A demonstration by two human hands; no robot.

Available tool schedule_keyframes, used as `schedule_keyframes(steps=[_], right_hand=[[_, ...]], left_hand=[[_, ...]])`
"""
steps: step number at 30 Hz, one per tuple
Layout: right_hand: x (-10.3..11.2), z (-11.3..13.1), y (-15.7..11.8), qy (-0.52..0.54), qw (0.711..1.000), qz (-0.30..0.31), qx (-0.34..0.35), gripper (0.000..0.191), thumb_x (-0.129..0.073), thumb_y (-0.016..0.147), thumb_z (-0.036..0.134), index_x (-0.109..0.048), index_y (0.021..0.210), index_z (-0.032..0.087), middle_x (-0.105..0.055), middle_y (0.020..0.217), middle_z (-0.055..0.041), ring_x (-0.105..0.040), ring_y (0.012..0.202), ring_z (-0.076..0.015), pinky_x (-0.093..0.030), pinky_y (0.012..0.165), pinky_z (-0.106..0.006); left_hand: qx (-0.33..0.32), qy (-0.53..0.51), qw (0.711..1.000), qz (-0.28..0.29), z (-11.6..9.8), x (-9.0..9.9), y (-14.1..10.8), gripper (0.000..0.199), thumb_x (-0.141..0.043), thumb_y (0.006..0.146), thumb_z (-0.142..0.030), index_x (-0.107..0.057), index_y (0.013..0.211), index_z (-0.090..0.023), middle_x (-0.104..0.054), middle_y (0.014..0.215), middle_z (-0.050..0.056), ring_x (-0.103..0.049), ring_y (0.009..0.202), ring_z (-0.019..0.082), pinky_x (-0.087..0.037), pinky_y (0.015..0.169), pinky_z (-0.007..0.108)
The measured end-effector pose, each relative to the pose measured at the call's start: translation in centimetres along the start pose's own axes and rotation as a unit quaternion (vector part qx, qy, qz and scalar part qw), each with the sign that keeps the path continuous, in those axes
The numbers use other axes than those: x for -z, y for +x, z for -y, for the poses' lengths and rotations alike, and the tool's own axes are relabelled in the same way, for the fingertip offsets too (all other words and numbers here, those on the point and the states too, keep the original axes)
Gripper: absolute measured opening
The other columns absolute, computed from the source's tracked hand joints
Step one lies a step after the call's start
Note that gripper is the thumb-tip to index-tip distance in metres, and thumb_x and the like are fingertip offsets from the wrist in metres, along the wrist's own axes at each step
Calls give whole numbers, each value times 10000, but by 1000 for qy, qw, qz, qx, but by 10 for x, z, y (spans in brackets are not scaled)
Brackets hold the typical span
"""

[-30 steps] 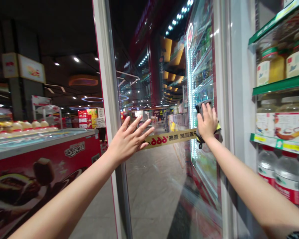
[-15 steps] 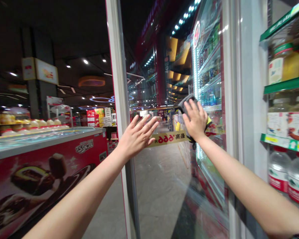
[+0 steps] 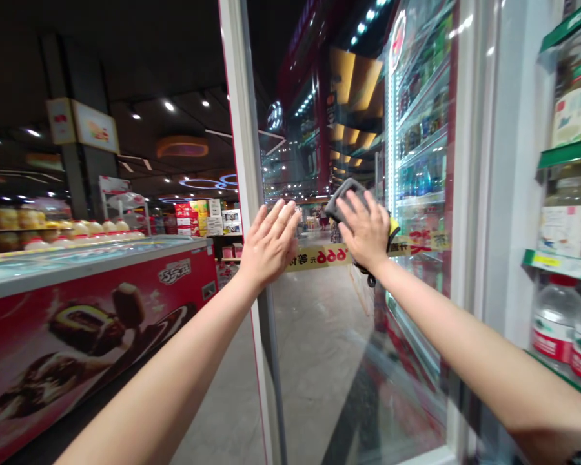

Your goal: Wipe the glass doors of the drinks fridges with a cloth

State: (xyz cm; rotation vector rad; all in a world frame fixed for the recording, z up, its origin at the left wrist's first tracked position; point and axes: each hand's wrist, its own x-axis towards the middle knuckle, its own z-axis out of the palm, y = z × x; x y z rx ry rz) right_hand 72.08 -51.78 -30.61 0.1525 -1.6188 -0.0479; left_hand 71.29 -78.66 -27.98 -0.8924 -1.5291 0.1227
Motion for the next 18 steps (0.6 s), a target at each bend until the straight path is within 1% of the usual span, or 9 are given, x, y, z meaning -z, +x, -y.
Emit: schedule_keyframes(steps=[2, 4, 5, 8, 10, 11, 13, 16, 18], right_hand=[[4, 8, -8, 17, 990, 56, 132, 533, -518, 965, 364, -467, 1495, 379, -445, 1588, 17, -287, 1504, -304, -248, 1178, -536], [6, 11, -10, 24, 981, 76, 176, 536, -537, 955, 351, -477, 1487, 383, -465, 1574, 23, -298, 1501, -297, -238, 1181, -527], [4, 12, -7, 22, 985, 65, 155, 543, -536, 955, 345, -471, 1493, 374, -468, 1572, 16, -307, 1496, -302, -246, 1173, -531], [-7, 31, 11, 14, 999, -21, 19, 587, -519, 961, 337, -411, 1538, 337, -448, 1585, -24, -318, 1480, -339, -277, 1130, -573], [-14, 53, 18, 22, 998, -52, -12, 614, -527, 959, 339, -381, 1555, 326, -437, 1591, -32, -312, 1478, -357, -278, 1120, -594], [-16, 63, 17, 28, 999, -46, 7, 610, -534, 958, 340, -388, 1550, 327, -437, 1591, -26, -309, 1479, -357, -269, 1126, -597], [-16, 77, 8, 42, 994, -5, 101, 559, -545, 958, 337, -450, 1509, 344, -446, 1585, 5, -301, 1487, -338, -242, 1156, -587], [-12, 80, -4, 66, 964, 60, 251, 487, -554, 959, 317, -523, 1441, 372, -465, 1572, 49, -298, 1497, -293, -207, 1193, -562], [-12, 79, 5, 79, 959, 69, 265, 499, -557, 956, 294, -516, 1447, 374, -470, 1569, 44, -306, 1496, -277, -211, 1195, -555]], left_hand=[[33, 7, 999, -14, 2, -2, -3, 578, -413, 993, -262, -336, 1561, -183, -319, 1638, 99, -199, 1549, 226, -164, 1280, 495], [62, 4, 998, -25, 5, -6, -6, 606, -430, 991, -279, -305, 1573, -167, -246, 1659, 124, -152, 1558, 248, -175, 1272, 516], [73, 1, 997, -30, 7, -8, -8, 632, -443, 988, -289, -276, 1583, -163, -199, 1669, 133, -120, 1561, 260, -179, 1268, 529], [90, -10, 995, -40, 11, -15, -12, 735, -478, 978, -303, -142, 1618, -170, -50, 1681, 140, -21, 1560, 283, -152, 1266, 559], [97, -12, 994, -48, 12, -19, -13, 780, -472, 985, -312, -48, 1625, -179, 13, 1677, 140, 20, 1556, 287, -124, 1267, 567], [101, -11, 994, -51, 13, -20, -14, 791, -462, 993, -325, -8, 1624, -177, 31, 1675, 145, 31, 1555, 287, -119, 1266, 569], [110, -9, 992, -55, 16, -23, -17, 797, -425, 1010, -351, 59, 1616, -167, 42, 1672, 163, 30, 1556, 286, -126, 1262, 573], [122, -2, 991, -48, 20, -24, -25, 786, -372, 1028, -361, 121, 1602, -145, 35, 1668, 198, -22, 1561, 278, -151, 1256, 567], [127, 9, 991, -38, 23, -23, -30, 784, -361, 1031, -374, 127, 1599, -140, 3, 1669, 212, -70, 1561, 273, -168, 1256, 554]])
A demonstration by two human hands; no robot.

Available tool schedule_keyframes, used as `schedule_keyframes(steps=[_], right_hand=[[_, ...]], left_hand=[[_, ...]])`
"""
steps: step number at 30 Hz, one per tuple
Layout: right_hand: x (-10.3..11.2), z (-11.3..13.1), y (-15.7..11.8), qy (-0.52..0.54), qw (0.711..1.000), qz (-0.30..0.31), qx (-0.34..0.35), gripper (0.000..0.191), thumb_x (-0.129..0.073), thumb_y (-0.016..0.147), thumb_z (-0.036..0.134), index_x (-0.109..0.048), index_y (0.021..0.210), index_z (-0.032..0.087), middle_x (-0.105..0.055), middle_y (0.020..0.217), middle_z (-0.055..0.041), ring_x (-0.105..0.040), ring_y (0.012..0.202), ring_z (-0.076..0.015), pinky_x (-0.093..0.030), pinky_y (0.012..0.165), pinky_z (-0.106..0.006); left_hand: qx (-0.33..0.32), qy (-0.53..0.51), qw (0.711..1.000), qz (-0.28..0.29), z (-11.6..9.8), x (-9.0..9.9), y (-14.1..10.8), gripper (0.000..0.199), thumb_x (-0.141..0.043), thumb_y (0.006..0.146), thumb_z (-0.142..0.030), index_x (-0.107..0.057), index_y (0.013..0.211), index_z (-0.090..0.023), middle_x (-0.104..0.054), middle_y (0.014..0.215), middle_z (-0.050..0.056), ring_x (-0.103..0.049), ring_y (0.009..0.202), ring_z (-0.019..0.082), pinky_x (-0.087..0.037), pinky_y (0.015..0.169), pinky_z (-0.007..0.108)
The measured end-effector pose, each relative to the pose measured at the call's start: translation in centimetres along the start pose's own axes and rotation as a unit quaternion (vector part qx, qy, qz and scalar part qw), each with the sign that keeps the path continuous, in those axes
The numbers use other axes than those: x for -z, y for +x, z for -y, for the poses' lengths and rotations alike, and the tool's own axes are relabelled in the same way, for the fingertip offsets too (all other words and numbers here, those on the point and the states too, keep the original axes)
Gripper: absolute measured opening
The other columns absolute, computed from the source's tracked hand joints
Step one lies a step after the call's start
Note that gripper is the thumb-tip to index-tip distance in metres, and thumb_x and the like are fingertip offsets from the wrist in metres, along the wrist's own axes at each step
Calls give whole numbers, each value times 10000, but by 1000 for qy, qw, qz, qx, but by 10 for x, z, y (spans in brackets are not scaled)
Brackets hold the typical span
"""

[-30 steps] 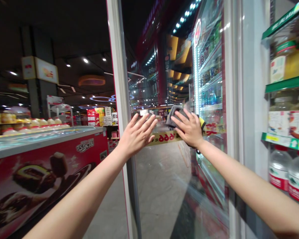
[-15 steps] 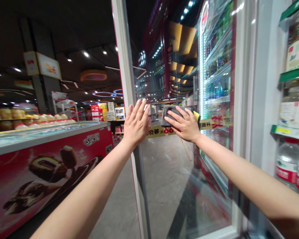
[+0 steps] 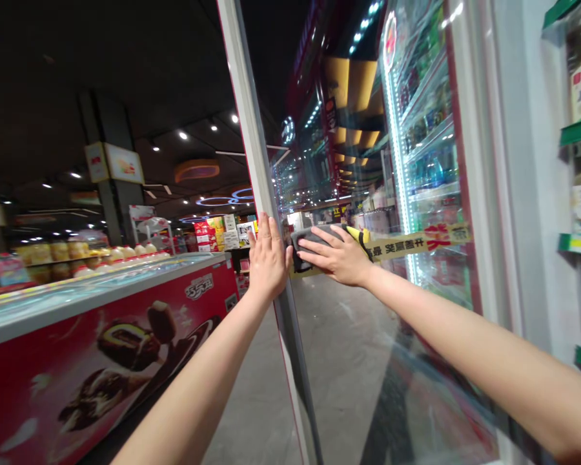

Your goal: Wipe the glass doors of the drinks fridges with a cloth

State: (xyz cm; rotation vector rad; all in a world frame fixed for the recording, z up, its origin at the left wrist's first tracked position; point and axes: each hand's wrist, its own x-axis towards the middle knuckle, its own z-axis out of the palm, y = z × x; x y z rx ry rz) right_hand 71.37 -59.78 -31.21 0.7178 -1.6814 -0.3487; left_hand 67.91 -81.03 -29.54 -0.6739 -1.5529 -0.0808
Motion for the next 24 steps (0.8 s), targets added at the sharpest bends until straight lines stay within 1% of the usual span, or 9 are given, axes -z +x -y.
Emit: schedule_keyframes(steps=[4, 6, 9, 12, 13, 17, 19, 22, 24], right_hand=[[-1, -7, 42, 9, 989, -63, -133, 489, -519, 975, 285, -513, 1463, 318, -443, 1588, -7, -312, 1484, -329, -222, 1160, -608], [-4, -1, 54, 12, 985, -82, -153, 459, -503, 987, 296, -536, 1445, 298, -447, 1584, -11, -318, 1475, -344, -218, 1150, -615], [-8, 5, 44, 16, 996, -66, -62, 420, -507, 995, 293, -565, 1411, 306, -502, 1544, 13, -359, 1450, -298, -219, 1157, -563], [-8, -5, 33, 24, 999, -38, 21, 375, -487, 1008, 256, -610, 1349, 356, -579, 1472, 68, -431, 1393, -233, -273, 1125, -485], [-6, -10, 36, 27, 999, -42, 9, 374, -480, 1008, 243, -624, 1333, 358, -596, 1455, 69, -453, 1370, -227, -299, 1100, -466], [-4, -19, 67, 29, 984, -113, -133, 472, -461, 987, 203, -551, 1443, 290, -541, 1515, -18, -461, 1348, -256, -334, 1063, -450], [-6, -12, 78, 21, 988, -111, -106, 495, -452, 992, 205, -509, 1472, 313, -486, 1558, -7, -430, 1381, -257, -314, 1084, -473], [-9, -2, 83, 1, 998, -62, -2, 443, -459, 1014, 243, -531, 1423, 399, -438, 1584, 65, -390, 1421, -243, -302, 1098, -509], [-7, -5, 89, -6, 999, -41, 18, 434, -458, 1022, 244, -530, 1408, 429, -419, 1592, 93, -383, 1428, -236, -315, 1095, -515]], left_hand=[[12, 32, 999, 5, 2, 3, -6, 792, -366, 1029, -418, 101, 1605, -141, -108, 1669, 210, -141, 1556, 277, -152, 1263, 553], [21, 42, 999, -2, 1, 4, -8, 791, -364, 1028, -429, 91, 1608, -145, -138, 1666, 205, -160, 1554, 282, -126, 1266, 563], [32, 59, 998, 2, 0, 4, -10, 779, -355, 1028, -433, 64, 1612, -135, -164, 1665, 199, -161, 1555, 280, -105, 1270, 558], [34, 71, 997, 12, -1, 3, -12, 772, -353, 1026, -446, 20, 1616, -116, -177, 1663, 197, -149, 1559, 276, -96, 1274, 545], [35, 72, 997, 10, -1, 3, -13, 775, -356, 1025, -455, 8, 1616, -111, -175, 1664, 197, -144, 1560, 277, -92, 1274, 542], [35, 76, 996, -16, -2, 1, -16, 816, -380, 1016, -487, 9, 1611, -88, -150, 1666, 210, -118, 1563, 281, -68, 1277, 524], [29, 79, 996, -38, -2, 0, -19, 840, -398, 1010, -493, 24, 1608, -82, -137, 1667, 217, -103, 1563, 282, -53, 1278, 518], [19, 79, 995, -65, -1, -1, -23, 860, -431, 1002, -482, 28, 1608, -82, -114, 1668, 228, -91, 1563, 292, -43, 1276, 530], [9, 76, 995, -68, -2, 0, -25, 862, -453, 997, -467, 24, 1610, -93, -113, 1669, 225, -91, 1563, 296, -44, 1275, 540]])
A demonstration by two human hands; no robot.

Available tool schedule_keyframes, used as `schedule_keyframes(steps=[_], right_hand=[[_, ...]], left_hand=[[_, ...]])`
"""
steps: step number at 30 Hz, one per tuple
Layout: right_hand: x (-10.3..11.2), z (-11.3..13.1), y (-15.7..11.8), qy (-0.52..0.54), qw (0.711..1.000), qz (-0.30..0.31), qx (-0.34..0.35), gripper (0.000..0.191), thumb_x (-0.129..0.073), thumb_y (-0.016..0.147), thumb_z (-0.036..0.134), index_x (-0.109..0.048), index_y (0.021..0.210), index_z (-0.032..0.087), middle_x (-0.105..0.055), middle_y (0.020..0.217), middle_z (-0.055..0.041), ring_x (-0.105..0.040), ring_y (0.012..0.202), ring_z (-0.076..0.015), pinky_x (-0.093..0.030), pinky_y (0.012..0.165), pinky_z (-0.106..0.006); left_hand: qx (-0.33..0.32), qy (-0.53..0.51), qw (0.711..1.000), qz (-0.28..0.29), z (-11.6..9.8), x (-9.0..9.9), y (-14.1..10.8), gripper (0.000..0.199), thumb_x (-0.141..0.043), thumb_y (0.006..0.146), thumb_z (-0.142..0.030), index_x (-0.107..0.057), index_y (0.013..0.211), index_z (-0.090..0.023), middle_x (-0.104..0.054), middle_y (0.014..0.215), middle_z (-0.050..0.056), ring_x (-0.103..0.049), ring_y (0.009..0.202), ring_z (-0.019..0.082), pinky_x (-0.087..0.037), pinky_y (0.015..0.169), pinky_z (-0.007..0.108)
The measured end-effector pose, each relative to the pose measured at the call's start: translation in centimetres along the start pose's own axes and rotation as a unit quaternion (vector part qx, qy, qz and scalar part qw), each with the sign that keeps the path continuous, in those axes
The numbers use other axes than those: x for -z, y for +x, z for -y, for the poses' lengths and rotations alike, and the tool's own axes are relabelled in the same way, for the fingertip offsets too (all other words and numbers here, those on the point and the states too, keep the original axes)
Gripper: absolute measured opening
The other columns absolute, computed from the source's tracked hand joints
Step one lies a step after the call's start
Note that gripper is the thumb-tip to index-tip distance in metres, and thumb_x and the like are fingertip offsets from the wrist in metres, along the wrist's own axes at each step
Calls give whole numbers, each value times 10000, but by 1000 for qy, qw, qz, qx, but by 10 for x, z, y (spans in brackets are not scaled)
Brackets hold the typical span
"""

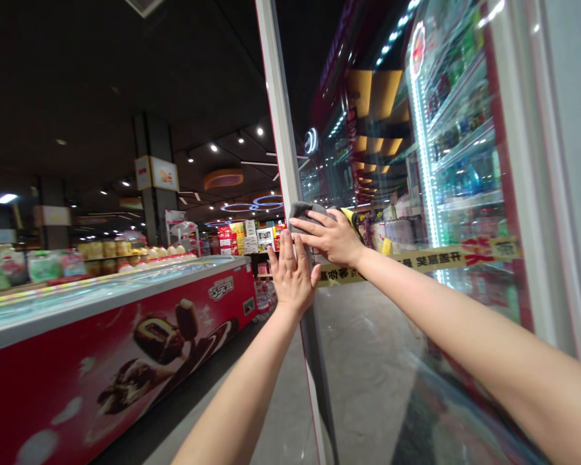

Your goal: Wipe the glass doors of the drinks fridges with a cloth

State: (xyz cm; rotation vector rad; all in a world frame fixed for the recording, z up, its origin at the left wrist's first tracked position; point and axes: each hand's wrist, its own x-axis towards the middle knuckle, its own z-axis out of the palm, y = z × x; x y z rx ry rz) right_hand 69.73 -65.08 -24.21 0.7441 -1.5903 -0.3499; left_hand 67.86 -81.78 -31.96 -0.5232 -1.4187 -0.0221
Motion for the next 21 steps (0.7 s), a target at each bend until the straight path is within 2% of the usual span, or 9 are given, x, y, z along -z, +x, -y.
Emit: schedule_keyframes(steps=[5, 7, 9, 12, 14, 15, 18, 20, 21], right_hand=[[10, -22, 39, -2, 997, 0, -79, 515, -436, 1013, 184, -443, 1488, 381, -326, 1648, 46, -362, 1453, -303, -312, 1093, -572], [8, -19, 39, -3, 995, -8, -98, 534, -436, 1010, 191, -410, 1517, 359, -295, 1661, 18, -357, 1457, -323, -302, 1097, -585], [4, -7, 19, -3, 997, -4, -77, 549, -460, 997, 208, -406, 1525, 346, -284, 1663, 2, -371, 1452, -312, -298, 1105, -567], [1, 6, -30, 2, 1000, 19, 11, 528, -526, 969, 263, -470, 1489, 337, -345, 1636, -7, -395, 1446, -282, -288, 1124, -518], [3, -2, -52, 9, 997, 39, 64, 495, -532, 965, 272, -514, 1452, 357, -431, 1592, 15, -411, 1440, -249, -265, 1146, -494], [6, -10, -56, 9, 997, 42, 58, 495, -529, 967, 277, -511, 1455, 357, -452, 1580, 17, -408, 1442, -243, -256, 1152, -495], [12, -34, -41, -6, 998, 11, -68, 519, -514, 974, 294, -472, 1490, 331, -423, 1600, -16, -354, 1471, -281, -233, 1156, -569], [11, -34, -30, -16, 990, -11, -142, 522, -509, 976, 295, -464, 1495, 323, -388, 1619, -31, -317, 1485, -319, -218, 1148, -632], [9, -27, -30, -16, 989, -12, -146, 517, -509, 976, 291, -468, 1491, 324, -384, 1622, -29, -306, 1490, -326, -215, 1146, -647]], left_hand=[[7, -12, 1000, 14, -2, 2, -1, 869, -493, 986, -434, 15, 1615, -114, -103, 1673, 221, -106, 1560, 308, -55, 1273, 552], [12, -17, 1000, 14, -3, 2, -1, 873, -500, 983, -437, 9, 1615, -115, -99, 1673, 222, -117, 1559, 315, -54, 1272, 557], [12, -21, 1000, 11, -2, 1, -1, 879, -506, 980, -450, 2, 1617, -121, -108, 1674, 215, -128, 1558, 315, -51, 1274, 554], [12, -30, 999, 8, 0, 1, -1, 882, -505, 979, -477, -9, 1619, -128, -119, 1676, 206, -132, 1557, 317, -46, 1276, 553], [6, -37, 999, 12, 1, 1, -1, 867, -499, 981, -481, -25, 1621, -136, -140, 1675, 199, -133, 1557, 315, -47, 1275, 556], [-1, -41, 999, 15, 1, 1, 0, 854, -496, 983, -475, -36, 1622, -142, -159, 1673, 194, -134, 1557, 309, -53, 1276, 551], [-19, -50, 998, 26, 0, 1, 0, 817, -488, 991, -446, -65, 1622, -146, -223, 1663, 185, -133, 1560, 284, -84, 1281, 523], [-15, -60, 998, 27, -1, 1, 0, 796, -475, 996, -436, -83, 1621, -135, -239, 1658, 188, -132, 1561, 278, -100, 1281, 513], [-10, -66, 997, 25, -1, 0, -1, 785, -466, 999, -435, -94, 1620, -130, -239, 1658, 189, -132, 1562, 278, -105, 1280, 512]])
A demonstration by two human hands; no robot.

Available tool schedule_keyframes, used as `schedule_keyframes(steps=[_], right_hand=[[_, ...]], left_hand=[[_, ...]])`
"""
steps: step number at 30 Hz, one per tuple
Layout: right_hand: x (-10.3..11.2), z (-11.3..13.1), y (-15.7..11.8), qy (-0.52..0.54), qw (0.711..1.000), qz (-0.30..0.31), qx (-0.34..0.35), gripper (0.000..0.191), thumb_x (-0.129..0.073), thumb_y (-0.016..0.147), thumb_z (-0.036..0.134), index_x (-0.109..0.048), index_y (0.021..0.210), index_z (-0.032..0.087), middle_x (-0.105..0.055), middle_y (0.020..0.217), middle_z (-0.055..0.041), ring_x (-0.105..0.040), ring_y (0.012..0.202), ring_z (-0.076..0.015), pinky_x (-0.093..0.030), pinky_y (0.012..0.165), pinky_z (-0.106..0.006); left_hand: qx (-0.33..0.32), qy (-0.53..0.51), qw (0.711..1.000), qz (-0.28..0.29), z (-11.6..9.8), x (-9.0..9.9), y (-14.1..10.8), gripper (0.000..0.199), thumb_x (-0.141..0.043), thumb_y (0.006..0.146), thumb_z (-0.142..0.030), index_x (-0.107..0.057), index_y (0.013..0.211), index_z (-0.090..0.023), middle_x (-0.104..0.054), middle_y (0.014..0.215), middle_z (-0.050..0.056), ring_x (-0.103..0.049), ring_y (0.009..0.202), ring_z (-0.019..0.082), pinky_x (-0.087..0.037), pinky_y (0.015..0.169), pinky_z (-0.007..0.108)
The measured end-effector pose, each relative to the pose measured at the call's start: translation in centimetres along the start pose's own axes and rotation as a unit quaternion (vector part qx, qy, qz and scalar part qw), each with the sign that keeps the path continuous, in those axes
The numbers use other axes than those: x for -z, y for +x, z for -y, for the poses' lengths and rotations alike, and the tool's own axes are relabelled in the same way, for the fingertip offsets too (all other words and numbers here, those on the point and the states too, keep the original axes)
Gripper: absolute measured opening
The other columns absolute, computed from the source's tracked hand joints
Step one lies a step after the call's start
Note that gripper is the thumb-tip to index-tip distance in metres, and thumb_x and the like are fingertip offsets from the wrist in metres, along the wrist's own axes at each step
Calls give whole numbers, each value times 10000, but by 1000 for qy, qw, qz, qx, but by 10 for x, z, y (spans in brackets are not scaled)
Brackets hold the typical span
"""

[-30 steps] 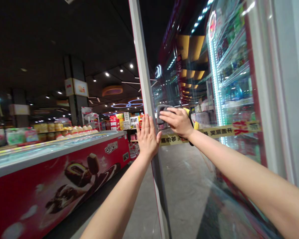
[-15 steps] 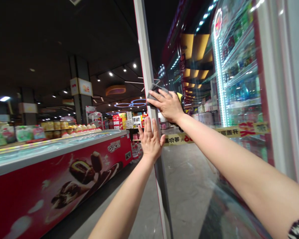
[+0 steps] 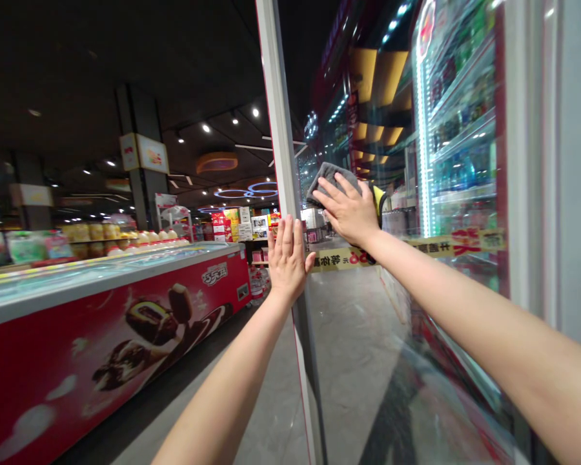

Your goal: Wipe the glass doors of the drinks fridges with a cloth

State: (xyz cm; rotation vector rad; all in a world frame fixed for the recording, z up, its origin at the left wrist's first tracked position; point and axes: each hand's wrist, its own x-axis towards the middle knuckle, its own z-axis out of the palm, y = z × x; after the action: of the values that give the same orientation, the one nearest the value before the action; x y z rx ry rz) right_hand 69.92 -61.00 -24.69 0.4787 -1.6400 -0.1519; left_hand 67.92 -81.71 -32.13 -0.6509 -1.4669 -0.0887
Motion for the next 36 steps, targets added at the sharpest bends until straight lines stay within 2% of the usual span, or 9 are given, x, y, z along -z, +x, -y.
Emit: schedule_keyframes(steps=[4, 8, 14, 18, 21, 27, 29, 33, 36], right_hand=[[-7, 29, -57, 3, 991, 29, 130, 387, -513, 984, 284, -595, 1360, 331, -462, 1574, 19, -310, 1496, -282, -236, 1169, -603], [-2, 19, -93, 15, 963, 54, 265, 362, -485, 1001, 273, -604, 1321, 394, -546, 1500, 89, -361, 1475, -204, -209, 1218, -531], [-7, 28, -51, 9, 1000, 9, -11, 479, -495, 986, 285, -506, 1464, 322, -410, 1605, -16, -293, 1506, -304, -153, 1198, -632], [-16, 50, -97, 18, 996, 40, 75, 447, -490, 979, 277, -563, 1396, 423, -550, 1504, 30, -333, 1494, -264, -168, 1205, -611], [-10, 32, -131, 4, 983, 76, 165, 477, -502, 969, 291, -534, 1397, 498, -570, 1479, 83, -388, 1463, -208, -195, 1225, -533], [4, -10, -107, -64, 982, -58, -167, 571, -482, 980, 291, -401, 1544, 330, -429, 1593, -52, -355, 1464, -334, -234, 1140, -630], [3, -8, -103, -64, 985, -53, -151, 599, -493, 972, 276, -375, 1556, 332, -418, 1600, -55, -346, 1467, -342, -232, 1132, -636], [11, -26, -119, -41, 998, 32, 39, 557, -500, 973, 283, -424, 1506, 427, -465, 1571, 34, -350, 1476, -262, -235, 1168, -560], [20, -57, -141, -72, 993, -3, -94, 521, -468, 987, 317, -449, 1505, 372, -454, 1582, -10, -356, 1469, -287, -265, 1149, -568]], left_hand=[[-2, -31, 1000, 1, -3, 1, -3, 715, -394, 1021, -432, -139, 1616, -129, -233, 1663, 178, -131, 1562, 271, -109, 1278, 504], [-29, -46, 998, 29, -9, 4, 0, 680, -350, 1030, -413, -151, 1613, -125, -249, 1660, 168, -117, 1565, 253, -124, 1276, 482], [-17, -44, 998, 35, -24, 3, 7, 703, -326, 1034, -432, -114, 1610, -89, -250, 1654, 198, -101, 1566, 243, -151, 1271, 472], [-27, -36, 997, 66, -30, 4, 2, 729, -352, 1024, -420, -65, 1617, -108, -233, 1662, 176, -114, 1564, 242, -150, 1273, 469], [-27, -30, 996, 76, -31, 4, -3, 753, -385, 1013, -389, -33, 1617, -108, -221, 1663, 172, -129, 1560, 243, -170, 1270, 463], [-11, -14, 997, 71, -38, 0, -4, 791, -454, 993, -372, -35, 1620, -136, -222, 1658, 158, -173, 1552, 263, -152, 1275, 500], [-9, -4, 997, 76, -43, -1, -4, 797, -477, 986, -380, -56, 1621, -146, -240, 1652, 154, -190, 1550, 269, -127, 1278, 517], [-18, 4, 996, 91, -46, -1, -4, 792, -499, 979, -380, -94, 1618, -145, -261, 1644, 153, -199, 1548, 271, -98, 1280, 532], [-30, 6, 995, 93, -46, -1, -4, 778, -496, 981, -383, -119, 1614, -133, -287, 1635, 151, -200, 1548, 265, -85, 1284, 523]])
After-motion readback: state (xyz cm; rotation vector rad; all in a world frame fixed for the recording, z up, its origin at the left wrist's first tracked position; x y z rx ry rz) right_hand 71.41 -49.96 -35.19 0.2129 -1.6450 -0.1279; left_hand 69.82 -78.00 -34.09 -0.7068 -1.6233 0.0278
